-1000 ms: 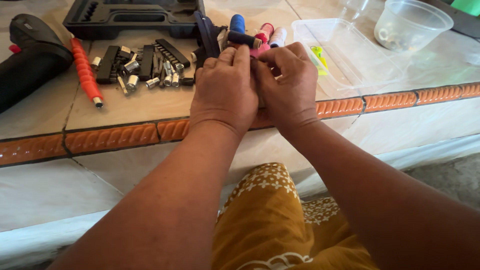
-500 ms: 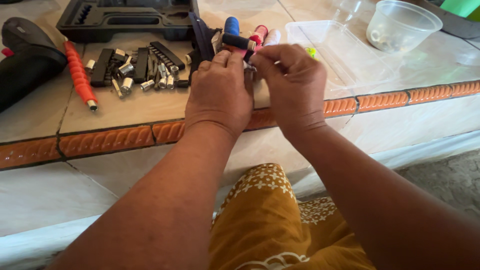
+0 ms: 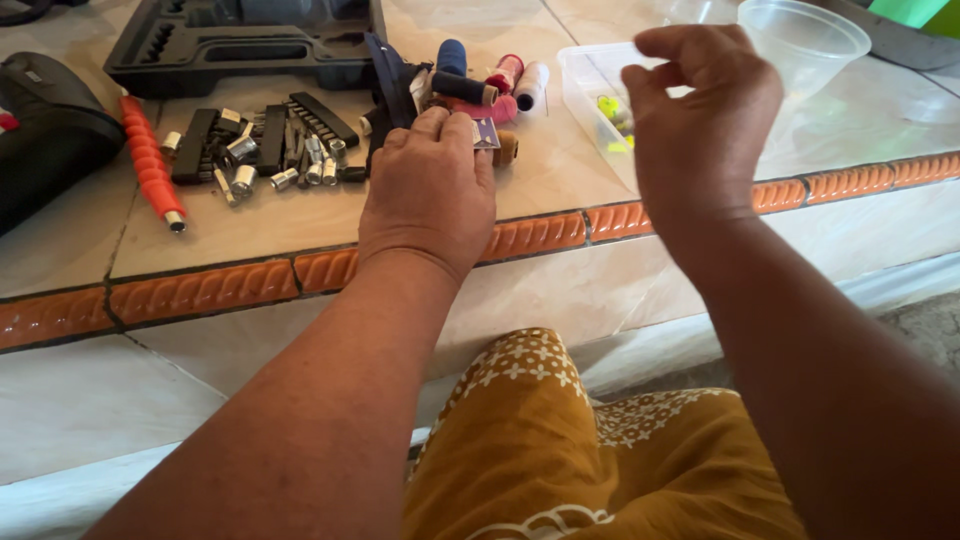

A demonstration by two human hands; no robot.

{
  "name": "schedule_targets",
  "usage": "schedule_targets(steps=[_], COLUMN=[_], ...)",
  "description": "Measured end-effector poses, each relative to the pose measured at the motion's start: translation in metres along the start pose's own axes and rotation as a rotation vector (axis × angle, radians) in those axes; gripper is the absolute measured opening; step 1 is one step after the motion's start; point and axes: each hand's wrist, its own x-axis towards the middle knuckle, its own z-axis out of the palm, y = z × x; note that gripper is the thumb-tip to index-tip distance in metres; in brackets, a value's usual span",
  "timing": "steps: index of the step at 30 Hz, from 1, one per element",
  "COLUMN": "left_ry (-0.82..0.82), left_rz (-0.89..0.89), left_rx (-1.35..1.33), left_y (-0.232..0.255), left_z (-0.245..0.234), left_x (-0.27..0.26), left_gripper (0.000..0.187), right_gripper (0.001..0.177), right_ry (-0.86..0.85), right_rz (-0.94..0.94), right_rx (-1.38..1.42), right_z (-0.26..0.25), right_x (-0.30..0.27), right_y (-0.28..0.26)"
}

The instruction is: The person organizes sewing supplies on a tiled floor. They pick up various colored thread spools and small tools from a plastic container and place them on the floor, arranging them into a neat row.

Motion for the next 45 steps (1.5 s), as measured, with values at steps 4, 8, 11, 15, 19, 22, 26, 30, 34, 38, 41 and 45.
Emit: schedule_targets(steps=[4, 8, 11, 15, 19, 22, 26, 30, 34, 38, 41, 45], left_ry=[0.021, 0.025, 0.042, 0.003, 0.000, -0.014, -0.007, 0.022, -0.043, -0.049, 0.008, -0.030], left_rz=[0.016, 0.021, 0.037, 0.014, 0.020, 0.009, 0.001, 0.007, -0.019, -0.034, -0.028, -0.062], left_rx=[0.000, -0.005, -0.011, -0.008, -0.025, -0.024, -0.026, -0.057, -0.066, -0.006, 0.063, 0.023], left_y=[0.000, -0.002, -0.003, -0.004, -0.005, -0.004, -0.004, -0.004, -0.005, -0.004, -0.002, -0.001], left_z=[0.002, 0.002, 0.003, 0.003, 0.004, 0.003, 0.004, 0.004, 0.003, 0.004, 0.004, 0.000], left_x=[-0.001, 0.000, -0.001, 0.001, -0.001, 0.000, 0.000, 0.002, -0.001, 0.000, 0.000, 0.001], left_gripper=[0.027, 0.029, 0.026, 0.021, 0.020, 0.019, 0.027, 0.045, 0.056, 0.060, 0.063, 0.072], right_gripper=[0.009, 0.014, 0.017, 0.020, 0.020, 0.021, 0.023, 0.023, 0.023, 0.022, 0.022, 0.024], right_ry=[-0.092, -0.287, -0.271, -0.297, -0.300, -0.303, -0.319, -0.299, -0.241, -0.112, 0.009, 0.065], right_rz=[0.099, 0.532, 0.641, 0.559, 0.532, 0.576, 0.641, 0.692, 0.669, 0.700, 0.655, 0.684], right_rx=[0.146, 0.089, 0.326, 0.348, 0.359, 0.378, 0.349, 0.401, 0.350, 0.387, 0.385, 0.306], right_z=[0.019, 0.042, 0.057, 0.060, 0.057, 0.056, 0.054, 0.048, 0.040, 0.027, 0.010, -0.013], right_x=[-0.013, -0.022, -0.025, -0.031, -0.040, -0.042, -0.041, -0.037, -0.029, -0.010, 0.006, 0.011], right_y=[-0.013, -0.035, -0.046, -0.051, -0.050, -0.053, -0.058, -0.061, -0.058, -0.048, -0.037, -0.024])
